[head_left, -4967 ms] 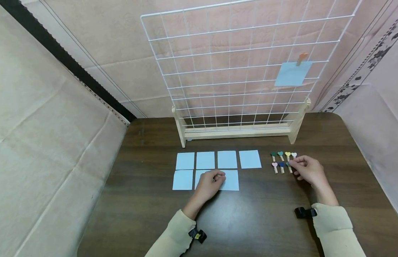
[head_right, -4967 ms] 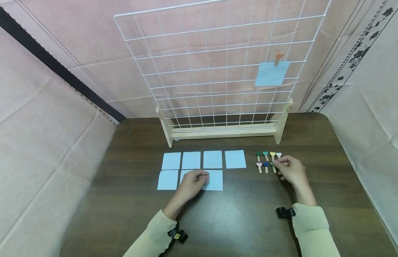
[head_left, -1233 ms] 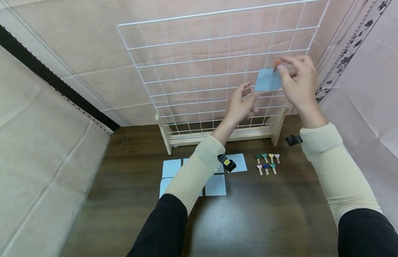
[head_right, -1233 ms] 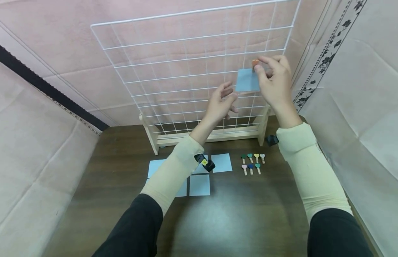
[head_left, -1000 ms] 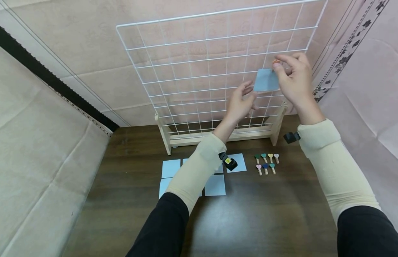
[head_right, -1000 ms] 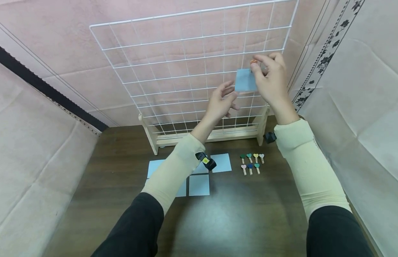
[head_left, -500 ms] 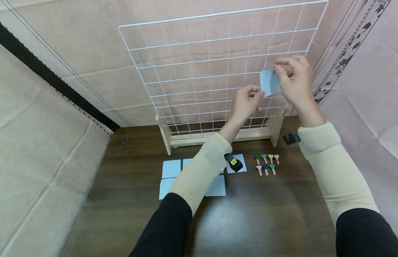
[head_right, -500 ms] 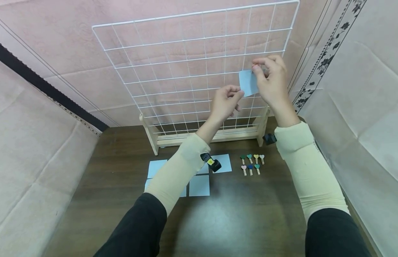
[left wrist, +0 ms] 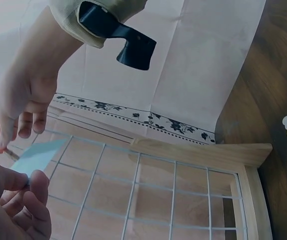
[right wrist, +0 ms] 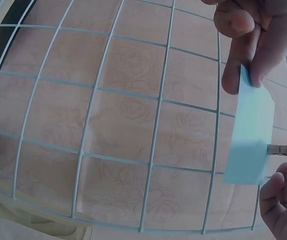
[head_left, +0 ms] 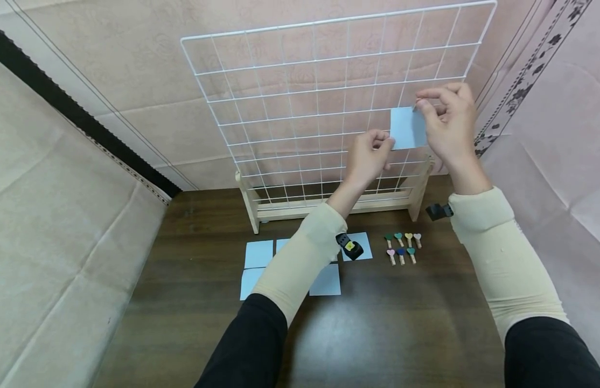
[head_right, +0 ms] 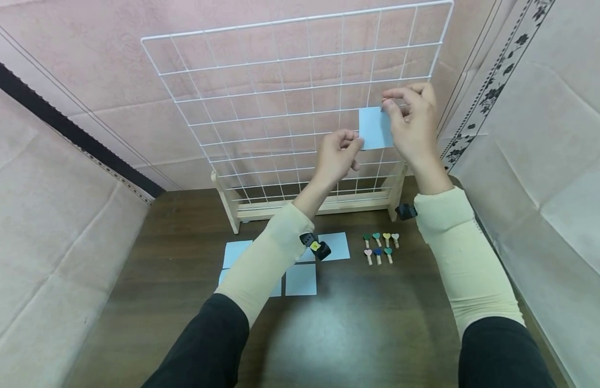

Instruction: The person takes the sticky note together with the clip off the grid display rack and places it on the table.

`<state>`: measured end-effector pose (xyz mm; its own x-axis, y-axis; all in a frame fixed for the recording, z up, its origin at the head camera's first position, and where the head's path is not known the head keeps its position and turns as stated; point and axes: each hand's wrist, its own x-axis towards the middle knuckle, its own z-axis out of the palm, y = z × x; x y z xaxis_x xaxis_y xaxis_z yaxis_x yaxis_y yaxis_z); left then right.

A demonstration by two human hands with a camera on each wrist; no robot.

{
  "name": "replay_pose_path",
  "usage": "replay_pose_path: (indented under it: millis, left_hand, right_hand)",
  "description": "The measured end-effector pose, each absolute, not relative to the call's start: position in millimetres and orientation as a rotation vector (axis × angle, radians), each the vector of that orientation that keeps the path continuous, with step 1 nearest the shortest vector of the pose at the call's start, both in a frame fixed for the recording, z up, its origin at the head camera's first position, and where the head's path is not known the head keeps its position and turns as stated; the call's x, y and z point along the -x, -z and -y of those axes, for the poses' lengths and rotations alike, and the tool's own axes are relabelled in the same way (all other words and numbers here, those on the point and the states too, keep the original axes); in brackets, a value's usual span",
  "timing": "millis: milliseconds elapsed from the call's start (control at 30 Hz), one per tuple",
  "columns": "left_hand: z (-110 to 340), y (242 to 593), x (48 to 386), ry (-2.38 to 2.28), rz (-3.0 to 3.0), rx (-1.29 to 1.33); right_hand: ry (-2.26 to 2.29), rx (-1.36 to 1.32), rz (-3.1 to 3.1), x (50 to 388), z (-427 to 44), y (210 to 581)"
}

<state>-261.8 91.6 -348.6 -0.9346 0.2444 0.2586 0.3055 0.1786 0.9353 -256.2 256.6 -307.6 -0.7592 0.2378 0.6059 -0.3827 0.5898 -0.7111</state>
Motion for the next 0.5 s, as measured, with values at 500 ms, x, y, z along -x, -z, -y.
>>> replay_pose_path:
  millis: [500]
  left_hand:
    - [-62, 371, 254, 1.988, 2.271, 0.62]
  right_hand:
    - [-1.276, -0.185, 2.033, 242, -270, 319]
